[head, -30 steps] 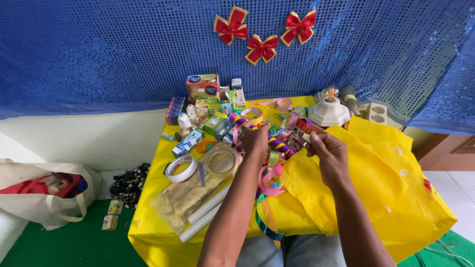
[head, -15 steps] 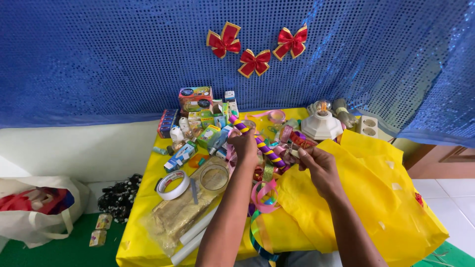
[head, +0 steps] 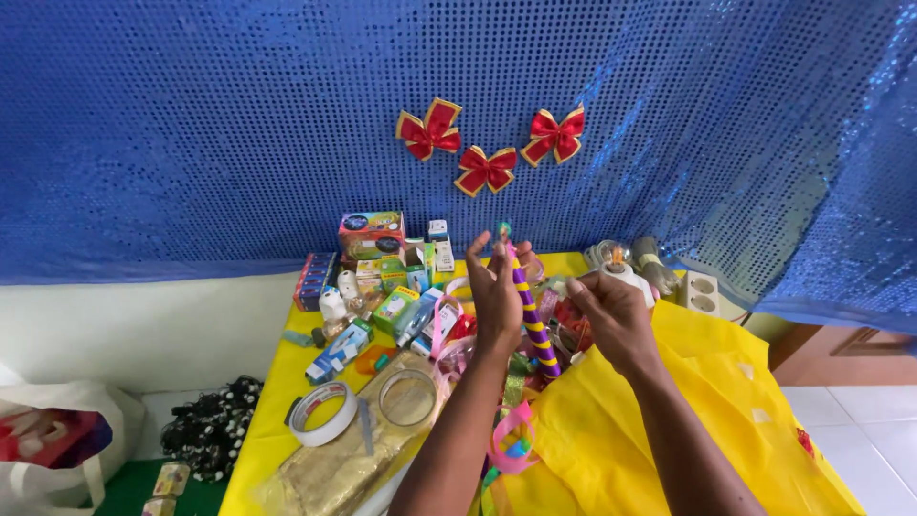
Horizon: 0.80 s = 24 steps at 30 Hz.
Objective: Decorating a stick by wrapping it with colorful ribbons and securing them with adhesive tape.
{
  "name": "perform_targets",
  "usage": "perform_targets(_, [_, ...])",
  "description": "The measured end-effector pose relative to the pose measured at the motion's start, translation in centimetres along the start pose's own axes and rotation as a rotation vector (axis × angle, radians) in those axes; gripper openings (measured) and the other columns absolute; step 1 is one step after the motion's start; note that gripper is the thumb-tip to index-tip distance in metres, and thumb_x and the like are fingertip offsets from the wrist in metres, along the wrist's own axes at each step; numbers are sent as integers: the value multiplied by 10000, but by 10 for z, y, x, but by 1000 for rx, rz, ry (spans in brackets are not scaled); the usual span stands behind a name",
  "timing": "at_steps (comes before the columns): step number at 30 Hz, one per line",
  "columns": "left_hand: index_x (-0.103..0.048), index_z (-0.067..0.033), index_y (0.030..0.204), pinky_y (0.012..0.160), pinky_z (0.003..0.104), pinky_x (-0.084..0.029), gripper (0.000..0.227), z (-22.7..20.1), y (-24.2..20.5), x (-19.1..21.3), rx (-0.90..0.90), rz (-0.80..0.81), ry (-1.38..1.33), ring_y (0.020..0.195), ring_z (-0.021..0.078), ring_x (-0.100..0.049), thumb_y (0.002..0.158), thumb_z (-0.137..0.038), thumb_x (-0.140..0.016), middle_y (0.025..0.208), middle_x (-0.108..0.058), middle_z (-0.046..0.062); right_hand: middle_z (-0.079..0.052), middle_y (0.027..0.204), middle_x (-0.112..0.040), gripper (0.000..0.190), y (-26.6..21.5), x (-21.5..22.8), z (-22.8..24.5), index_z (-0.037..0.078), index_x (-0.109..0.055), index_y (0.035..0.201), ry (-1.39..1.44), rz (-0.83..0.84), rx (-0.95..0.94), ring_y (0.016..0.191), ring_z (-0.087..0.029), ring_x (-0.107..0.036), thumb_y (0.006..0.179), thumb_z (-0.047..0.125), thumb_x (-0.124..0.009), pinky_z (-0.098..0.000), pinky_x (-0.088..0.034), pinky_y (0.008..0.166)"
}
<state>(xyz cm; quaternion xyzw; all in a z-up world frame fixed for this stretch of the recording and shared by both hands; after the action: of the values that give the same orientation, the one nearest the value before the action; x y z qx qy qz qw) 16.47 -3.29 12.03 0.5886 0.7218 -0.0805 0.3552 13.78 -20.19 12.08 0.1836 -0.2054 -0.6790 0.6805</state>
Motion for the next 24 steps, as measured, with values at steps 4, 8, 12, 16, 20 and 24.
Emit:
perform_targets(4, [-356,-96,1440,827,237,-582,425,-11,-5,-18,28,113,-113,991,147,-712,1081,-273,-499,1163,-689,160,-101,634,-643,202,31,-6,37,-29,-719,870,-14,-34,80,607,-122,-583,1023,98,-686,-251,-492,646])
perform_targets(8, [-384,-66,1486,858,298,-624,497,-8,4,-25,29,251,-119,1026,169,-695,1040,-183,-569,1222,-655,160,-116,707,-667,187,58,-2,36,-22,-702,922,79,-99,136,663,-129,-642,1049,108,-660,-260,-533,706])
perform_targets(12, [-485,-20,1462,913,366,-624,464,-15,12,-30,31,394,-109,1024,185,-687,1025,-120,-605,1167,-658,139,-131,845,-672,172,74,7,15,-22,-666,1007,224,-232,125,734,-147,-682,1092,115,-607,-267,-581,771])
perform_targets(16, [-541,-12,1436,932,396,-620,430,6,25,-30,69,474,-103,1026,196,-687,1017,-92,-594,1132,-659,140,-137,869,-650,186,75,3,13,-39,-649,1008,242,-273,131,759,-149,-661,1102,112,-594,-290,-589,787])
perform_targets(20, [-561,-5,1401,952,448,-610,431,21,31,-34,74,490,-57,1008,259,-697,987,-106,-622,1094,-640,189,-158,909,-693,183,77,7,6,-35,-651,1015,219,-282,135,786,-164,-690,1087,127,-606,-295,-594,806])
perform_targets(24, [-545,23,1339,964,436,-591,400,10,27,-40,88,480,-26,1032,262,-689,973,-111,-635,1090,-613,174,-202,1001,-725,185,79,3,15,-34,-650,975,197,-232,150,792,-181,-702,1078,108,-589,-301,-588,779])
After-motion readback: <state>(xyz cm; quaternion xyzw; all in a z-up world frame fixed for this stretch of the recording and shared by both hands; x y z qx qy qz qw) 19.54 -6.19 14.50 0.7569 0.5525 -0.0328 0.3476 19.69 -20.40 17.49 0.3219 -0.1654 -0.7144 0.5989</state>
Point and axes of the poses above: each hand's wrist, its own y-axis towards the middle knuckle, its own x-axis out of the back of the hand, z = x × y, the point moved 4 cm from there along y, towards the middle knuckle
